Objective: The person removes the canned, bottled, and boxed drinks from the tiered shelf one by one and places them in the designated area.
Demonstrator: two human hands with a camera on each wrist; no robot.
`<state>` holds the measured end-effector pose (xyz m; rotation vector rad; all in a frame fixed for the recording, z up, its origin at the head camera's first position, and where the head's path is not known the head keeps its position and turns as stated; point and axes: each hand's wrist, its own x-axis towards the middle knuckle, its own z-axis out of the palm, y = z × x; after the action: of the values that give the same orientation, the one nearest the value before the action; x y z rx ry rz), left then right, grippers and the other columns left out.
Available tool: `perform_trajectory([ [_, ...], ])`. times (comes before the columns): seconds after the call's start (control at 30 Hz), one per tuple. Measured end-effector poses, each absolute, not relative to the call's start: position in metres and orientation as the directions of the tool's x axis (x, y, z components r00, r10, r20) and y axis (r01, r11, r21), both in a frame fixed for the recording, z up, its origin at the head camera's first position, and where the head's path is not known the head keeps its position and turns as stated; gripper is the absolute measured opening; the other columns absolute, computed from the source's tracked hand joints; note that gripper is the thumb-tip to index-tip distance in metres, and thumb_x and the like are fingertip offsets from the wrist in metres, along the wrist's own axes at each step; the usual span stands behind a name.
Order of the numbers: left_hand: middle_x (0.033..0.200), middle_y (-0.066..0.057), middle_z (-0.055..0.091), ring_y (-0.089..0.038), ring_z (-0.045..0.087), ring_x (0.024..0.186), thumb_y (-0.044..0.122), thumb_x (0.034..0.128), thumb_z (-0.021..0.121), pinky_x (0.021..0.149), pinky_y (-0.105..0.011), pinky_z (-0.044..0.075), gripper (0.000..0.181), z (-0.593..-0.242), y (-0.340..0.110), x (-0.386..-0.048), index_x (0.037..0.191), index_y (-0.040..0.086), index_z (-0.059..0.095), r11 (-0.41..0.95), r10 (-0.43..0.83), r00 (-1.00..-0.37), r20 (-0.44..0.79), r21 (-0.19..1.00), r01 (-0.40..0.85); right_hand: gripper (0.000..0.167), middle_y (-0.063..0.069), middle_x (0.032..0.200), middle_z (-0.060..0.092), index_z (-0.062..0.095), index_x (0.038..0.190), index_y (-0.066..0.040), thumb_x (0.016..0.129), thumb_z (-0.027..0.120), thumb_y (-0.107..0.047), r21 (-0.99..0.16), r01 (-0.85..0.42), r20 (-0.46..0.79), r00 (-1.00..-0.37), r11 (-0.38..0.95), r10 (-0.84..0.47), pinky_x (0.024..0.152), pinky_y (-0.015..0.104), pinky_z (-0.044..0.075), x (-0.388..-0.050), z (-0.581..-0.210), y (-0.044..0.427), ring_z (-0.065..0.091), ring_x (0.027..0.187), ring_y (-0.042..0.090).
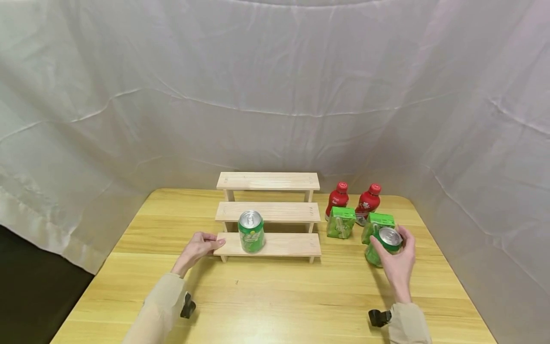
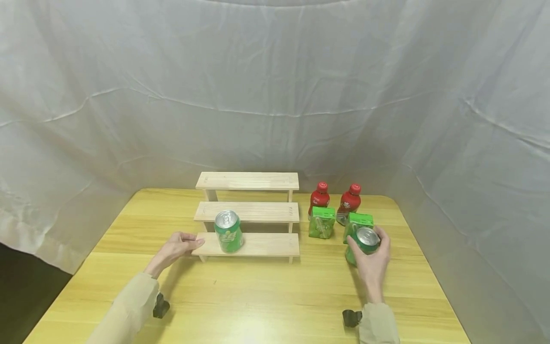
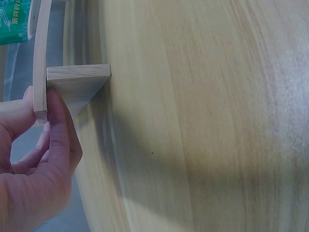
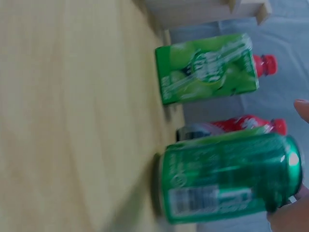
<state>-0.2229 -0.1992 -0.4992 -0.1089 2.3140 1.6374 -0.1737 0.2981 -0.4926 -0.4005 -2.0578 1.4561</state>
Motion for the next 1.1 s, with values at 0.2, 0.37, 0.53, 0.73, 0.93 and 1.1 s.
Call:
perform_trajectory([
  [0.2, 0.079, 0.000, 0.065, -0.010, 0.057, 0.071, 0.014, 0.0945, 0.069, 0.068, -0.025, 0.053, 0.027, -0.499, -0.198, -0.223, 0.103, -0.011, 0.065, 0.355, 0.101, -0.952, -0.289, 0.905, -0.237, 0.076, 0.010, 0.148, 0.048, 0.045, 0.145, -0.005, 0.080, 0.083, -0.007, -0.923, -0.135, 0.322, -0.785, 0.361, 0.529, 0.123, 0.038, 0.030, -0.181, -0.474, 0.292, 0.041, 0.141, 0.023],
  [0.37, 0.079, 0.000, 0.064, -0.010, 0.056, 0.072, 0.014, 0.0947, 0.069, 0.068, -0.024, 0.054, 0.027, -0.498, -0.199, -0.223, 0.103, -0.011, 0.065, 0.359, 0.092, -0.951, -0.297, 0.900, -0.246, 0.071, -0.003, 0.136, 0.053, 0.047, 0.142, -0.003, 0.080, 0.082, -0.002, -0.913, -0.226, 0.377, -0.786, 0.340, 0.490, 0.125, 0.033, 0.028, -0.192, -0.451, 0.285, 0.045, 0.137, 0.018],
  [0.53, 0.080, 0.001, 0.063, -0.011, 0.056, 0.073, 0.015, 0.0953, 0.068, 0.069, -0.024, 0.054, 0.026, -0.497, -0.198, -0.223, 0.103, -0.010, 0.065, 0.369, 0.095, -0.950, -0.299, 0.896, -0.245, 0.068, -0.014, 0.128, 0.053, 0.047, 0.142, -0.004, 0.082, 0.081, -0.002, -0.900, -0.281, 0.405, -0.819, 0.332, 0.405, 0.124, 0.030, 0.029, -0.202, -0.426, 0.274, 0.047, 0.133, 0.009],
  [0.73, 0.078, 0.002, 0.062, -0.011, 0.056, 0.072, 0.015, 0.0951, 0.069, 0.070, -0.026, 0.054, 0.025, -0.498, -0.198, -0.223, 0.101, -0.009, 0.065, 0.378, 0.097, -0.948, -0.303, 0.892, -0.247, 0.061, -0.009, 0.131, 0.055, 0.048, 0.142, -0.008, 0.088, 0.076, -0.007, -0.914, -0.290, 0.363, -0.896, 0.284, 0.256, 0.123, 0.030, 0.032, -0.213, -0.406, 0.260, 0.049, 0.132, 0.008],
  [0.93, 0.080, 0.001, 0.065, -0.009, 0.060, 0.073, 0.014, 0.0954, 0.068, 0.069, -0.024, 0.055, 0.026, -0.498, -0.199, -0.223, 0.103, -0.011, 0.063, 0.350, 0.122, -0.945, -0.304, 0.904, -0.246, 0.059, 0.013, 0.141, 0.055, 0.046, 0.143, -0.004, 0.092, 0.074, -0.011, -0.906, -0.304, 0.333, -0.941, 0.295, 0.055, 0.125, 0.044, 0.029, -0.228, -0.396, 0.235, 0.046, 0.141, 0.027],
  [1.1, 0.083, -0.002, 0.066, -0.010, 0.062, 0.075, 0.015, 0.0962, 0.067, 0.074, -0.027, 0.058, 0.030, -0.498, -0.200, -0.222, 0.107, -0.013, 0.061, 0.356, 0.139, -0.943, -0.304, 0.903, -0.239, 0.065, 0.020, 0.148, 0.050, 0.043, 0.146, -0.002, 0.091, 0.075, -0.012, -0.911, -0.302, 0.272, -0.952, 0.282, -0.139, 0.125, 0.048, 0.027, -0.237, -0.400, 0.208, 0.043, 0.143, 0.035],
])
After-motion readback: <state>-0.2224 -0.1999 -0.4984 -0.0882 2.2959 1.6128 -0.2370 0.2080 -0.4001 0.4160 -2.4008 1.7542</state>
